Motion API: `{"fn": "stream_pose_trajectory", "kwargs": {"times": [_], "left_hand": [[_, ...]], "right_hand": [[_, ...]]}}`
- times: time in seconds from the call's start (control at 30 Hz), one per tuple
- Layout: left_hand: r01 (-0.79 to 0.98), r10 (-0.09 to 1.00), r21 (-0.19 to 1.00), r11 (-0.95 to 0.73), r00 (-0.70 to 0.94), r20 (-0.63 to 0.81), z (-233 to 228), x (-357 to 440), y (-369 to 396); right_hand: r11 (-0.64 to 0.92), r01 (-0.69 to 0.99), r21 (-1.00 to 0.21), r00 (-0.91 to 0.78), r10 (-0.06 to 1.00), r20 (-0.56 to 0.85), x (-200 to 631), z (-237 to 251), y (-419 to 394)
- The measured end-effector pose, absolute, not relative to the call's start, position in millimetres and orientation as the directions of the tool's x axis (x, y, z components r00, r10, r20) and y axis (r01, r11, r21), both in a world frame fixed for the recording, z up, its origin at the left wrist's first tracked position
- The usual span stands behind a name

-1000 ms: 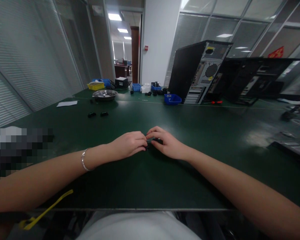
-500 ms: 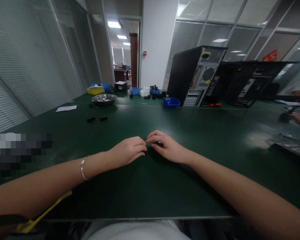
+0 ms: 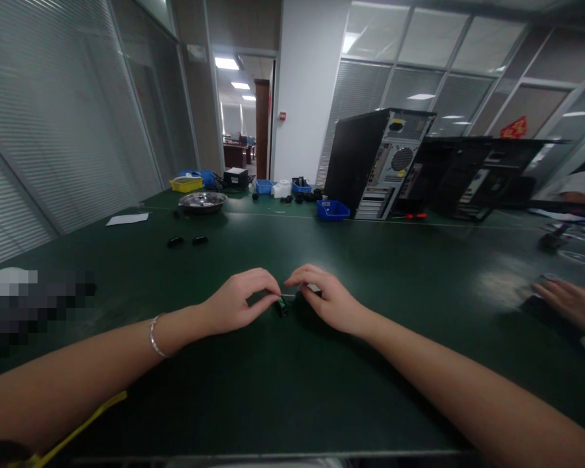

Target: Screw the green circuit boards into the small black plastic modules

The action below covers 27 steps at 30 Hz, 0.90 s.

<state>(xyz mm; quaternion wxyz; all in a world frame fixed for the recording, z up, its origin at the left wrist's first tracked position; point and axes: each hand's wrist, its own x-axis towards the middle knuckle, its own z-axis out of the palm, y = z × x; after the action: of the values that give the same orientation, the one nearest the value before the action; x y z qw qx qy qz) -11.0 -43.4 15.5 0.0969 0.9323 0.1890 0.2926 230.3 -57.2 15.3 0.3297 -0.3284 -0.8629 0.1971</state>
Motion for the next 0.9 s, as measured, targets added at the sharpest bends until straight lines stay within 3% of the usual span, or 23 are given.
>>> {"fn": "stream_pose_trajectory", "kwargs": {"times": [0.13,0.27,0.37,0.47,0.6,0.73,0.9], "left_hand": [[0.291,0.368,0.232,-0.928,0.806,0.463,14,-12,-42],[0.265,0.278,0.088,-0.960,0.886,0.372,8,-12,-39],[0.294,0.278,-0.006,-0.956,0.908,0.313,6,-17,-28],[0.409,0.378,-0.060,-0.911,0.883,0.279,5,-32,-5],[0.642,0.596,-0.090,-0.761,0.748,0.292,7,-72,33],[0.811,0.762,-0.080,-0.580,0.575,0.299,12,-120,59],[0.935,0.887,-0.020,-0.355,0.343,0.310,18,-164,76]], "right_hand": [[0.698,0.467,-0.542,-0.537,0.711,0.453,232,18,-58],[0.686,0.538,-0.490,-0.543,0.727,0.420,235,18,-59],[0.685,0.585,-0.433,-0.561,0.728,0.394,240,16,-57],[0.681,0.621,-0.388,-0.567,0.732,0.377,245,13,-54],[0.676,0.645,-0.355,-0.567,0.736,0.370,248,11,-51],[0.689,0.638,-0.344,-0.586,0.724,0.364,246,10,-50],[0.701,0.611,-0.369,-0.602,0.713,0.359,243,7,-47]]}}
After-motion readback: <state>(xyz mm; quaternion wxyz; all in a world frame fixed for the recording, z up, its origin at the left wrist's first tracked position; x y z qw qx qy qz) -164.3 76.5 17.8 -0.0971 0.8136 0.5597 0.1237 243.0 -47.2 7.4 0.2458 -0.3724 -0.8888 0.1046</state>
